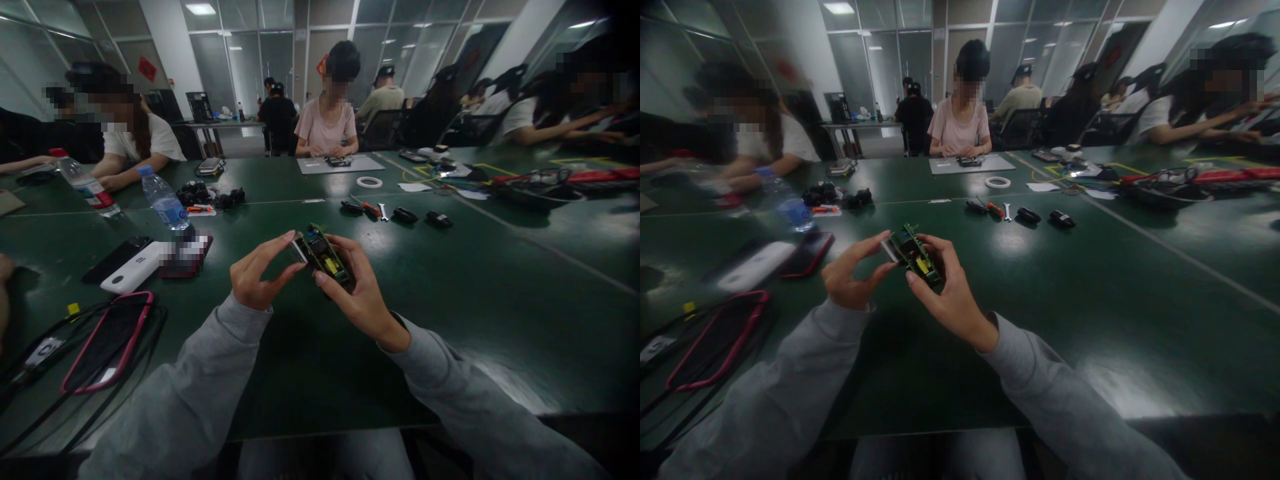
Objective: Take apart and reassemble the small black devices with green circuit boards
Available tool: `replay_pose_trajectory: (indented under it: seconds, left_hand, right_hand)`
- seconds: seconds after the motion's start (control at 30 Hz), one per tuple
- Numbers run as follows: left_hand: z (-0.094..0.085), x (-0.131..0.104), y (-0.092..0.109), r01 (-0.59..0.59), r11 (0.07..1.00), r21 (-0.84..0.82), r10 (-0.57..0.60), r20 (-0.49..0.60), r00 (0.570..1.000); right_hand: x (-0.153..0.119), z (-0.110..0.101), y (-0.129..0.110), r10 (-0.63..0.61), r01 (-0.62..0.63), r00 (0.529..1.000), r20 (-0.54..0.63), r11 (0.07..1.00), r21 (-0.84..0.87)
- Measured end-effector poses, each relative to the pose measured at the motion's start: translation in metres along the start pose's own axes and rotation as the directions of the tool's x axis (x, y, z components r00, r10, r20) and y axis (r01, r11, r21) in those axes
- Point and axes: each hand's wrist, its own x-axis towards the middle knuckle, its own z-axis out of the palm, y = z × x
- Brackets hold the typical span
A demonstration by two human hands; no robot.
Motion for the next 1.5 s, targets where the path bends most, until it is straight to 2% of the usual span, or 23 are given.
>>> replay_pose_trajectory:
  seconds: [0.37,0.57,0.7,0.83,1.0,1.2,1.33,1.5]
  left_hand:
    - [0.001,0.0,0.0,-0.02,1.0,-0.003,0.02,-0.016,1.0]
    - [0.002,-0.004,-0.001,0.009,1.0,-0.019,-0.01,-0.031,0.999]
    - [0.002,-0.004,-0.001,0.034,0.999,-0.019,-0.035,-0.057,0.998]
    - [0.002,-0.003,-0.001,-0.035,0.999,-0.004,0.035,-0.105,0.994]
    - [0.001,-0.006,-0.001,-0.084,0.996,0.039,0.086,-0.065,0.994]
    - [0.0,-0.004,0.002,-0.197,0.98,-0.004,0.196,-0.086,0.977]
    - [0.001,-0.002,0.002,-0.234,0.972,0.017,0.234,-0.096,0.968]
    - [0.002,-0.005,0.001,-0.249,0.966,0.063,0.254,-0.073,0.965]
  right_hand:
    - [-0.001,0.0,0.0,0.002,-0.002,1.0,0.001,1.0,0.001]
    - [0.0,-0.001,0.0,-0.041,0.042,0.998,-0.056,0.999,0.017]
    - [0.005,-0.004,0.003,-0.004,0.002,1.0,0.019,0.99,0.139]
    - [0.009,-0.007,0.004,0.055,-0.074,0.995,0.086,0.969,0.235]
    - [0.011,-0.009,0.001,0.056,-0.088,0.992,0.116,0.953,0.29]
    - [0.014,-0.013,-0.004,-0.018,-0.032,0.983,0.183,0.963,0.267]
    - [0.015,-0.015,0.0,-0.095,0.031,0.971,0.219,0.959,0.282]
    - [0.015,-0.014,0.003,-0.082,-0.008,0.964,0.251,0.941,0.339]
